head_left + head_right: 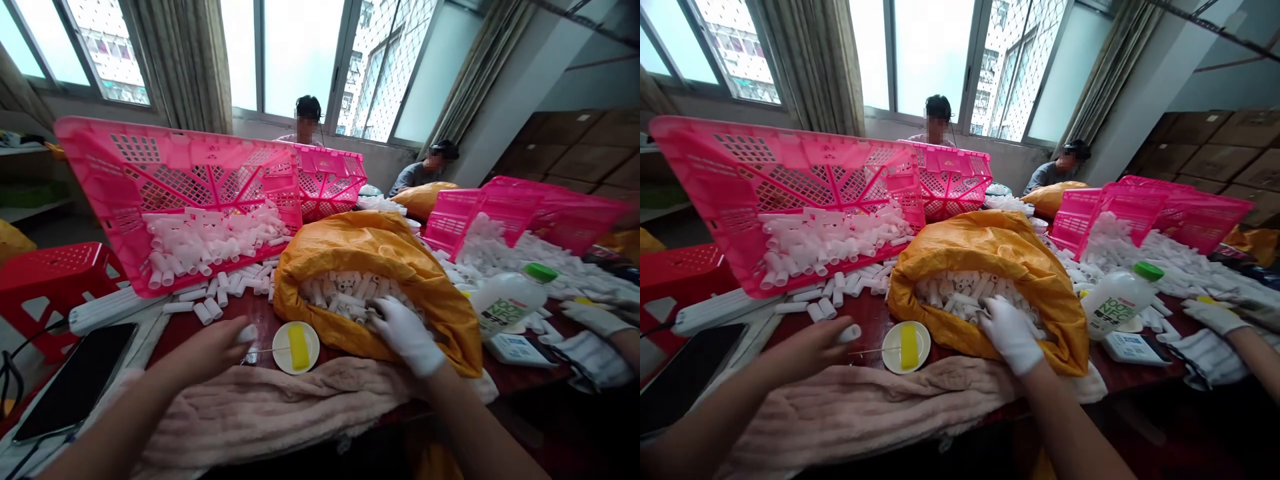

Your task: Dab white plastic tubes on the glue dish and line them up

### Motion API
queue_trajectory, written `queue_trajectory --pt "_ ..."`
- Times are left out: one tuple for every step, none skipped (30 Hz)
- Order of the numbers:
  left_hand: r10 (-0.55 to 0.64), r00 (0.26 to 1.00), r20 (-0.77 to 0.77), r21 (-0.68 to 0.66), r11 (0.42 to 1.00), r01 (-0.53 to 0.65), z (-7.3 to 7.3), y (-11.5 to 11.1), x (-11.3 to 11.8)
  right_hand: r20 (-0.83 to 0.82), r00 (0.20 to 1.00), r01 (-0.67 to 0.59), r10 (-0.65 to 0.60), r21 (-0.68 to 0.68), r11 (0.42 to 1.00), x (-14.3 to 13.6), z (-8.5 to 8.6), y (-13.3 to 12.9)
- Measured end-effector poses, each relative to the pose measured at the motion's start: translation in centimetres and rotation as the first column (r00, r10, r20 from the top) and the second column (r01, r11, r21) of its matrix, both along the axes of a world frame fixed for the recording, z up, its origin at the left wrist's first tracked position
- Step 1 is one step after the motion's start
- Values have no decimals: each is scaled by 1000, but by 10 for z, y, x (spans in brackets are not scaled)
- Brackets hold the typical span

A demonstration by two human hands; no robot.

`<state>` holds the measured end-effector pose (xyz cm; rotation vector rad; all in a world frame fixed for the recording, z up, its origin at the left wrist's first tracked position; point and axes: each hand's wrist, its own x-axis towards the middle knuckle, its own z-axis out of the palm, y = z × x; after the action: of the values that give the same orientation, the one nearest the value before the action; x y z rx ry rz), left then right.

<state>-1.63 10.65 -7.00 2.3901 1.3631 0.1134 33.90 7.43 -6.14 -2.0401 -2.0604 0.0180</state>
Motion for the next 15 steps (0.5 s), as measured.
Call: queue_trajectory --pt "16 1000 -12 35 999 -16 -2 -2 16 53 999 7 -4 -74 997 -9 5 20" --pt "31 999 -23 77 997 -29 -4 -3 28 99 995 29 -16 -130 991 -15 9 35" --pt "39 999 -38 108 994 -35 -8 -2 38 121 992 42 -22 -163 986 -19 13 45" --pt "53 997 -47 133 990 -47 -13 -1 43 128 991 50 -29 -170 984 -21 16 48" --pt "62 997 -51 139 989 -55 -17 1 45 145 989 62 -38 -167 984 -21 19 47" --pt "72 996 -51 129 990 -65 -22 3 45 151 988 64 -42 -147 987 -21 22 43" --pt "83 995 -49 108 991 -78 -27 4 44 124 992 49 -34 -115 992 -21 23 36" --pt "91 995 -43 79 993 -87 -32 5 42 59 998 7 -2 -85 996 -22 24 28" --pt "92 995 -38 47 995 -91 -36 6 40 -48 997 -64 61 -57 996 -25 22 20" --pt "92 995 -37 16 996 -91 -39 6 38 -182 972 -156 148 -32 987 -31 17 13" --pt "91 995 -37 -14 996 -91 -42 5 38 -320 917 -255 240 -7 967 -38 10 9" --pt "92 995 -37 -34 995 -94 -44 5 38 -431 846 -339 314 19 941 -46 0 8" --pt "95 995 -35 -42 994 -97 -46 4 39 -494 791 -393 362 43 918 -56 -12 9" --pt "98 995 -33 -40 994 -99 -48 4 40 -509 766 -419 393 69 905 -65 -24 13" --pt "98 995 -31 -31 995 -99 -48 4 41 -473 776 -426 417 96 900 -73 -36 18"
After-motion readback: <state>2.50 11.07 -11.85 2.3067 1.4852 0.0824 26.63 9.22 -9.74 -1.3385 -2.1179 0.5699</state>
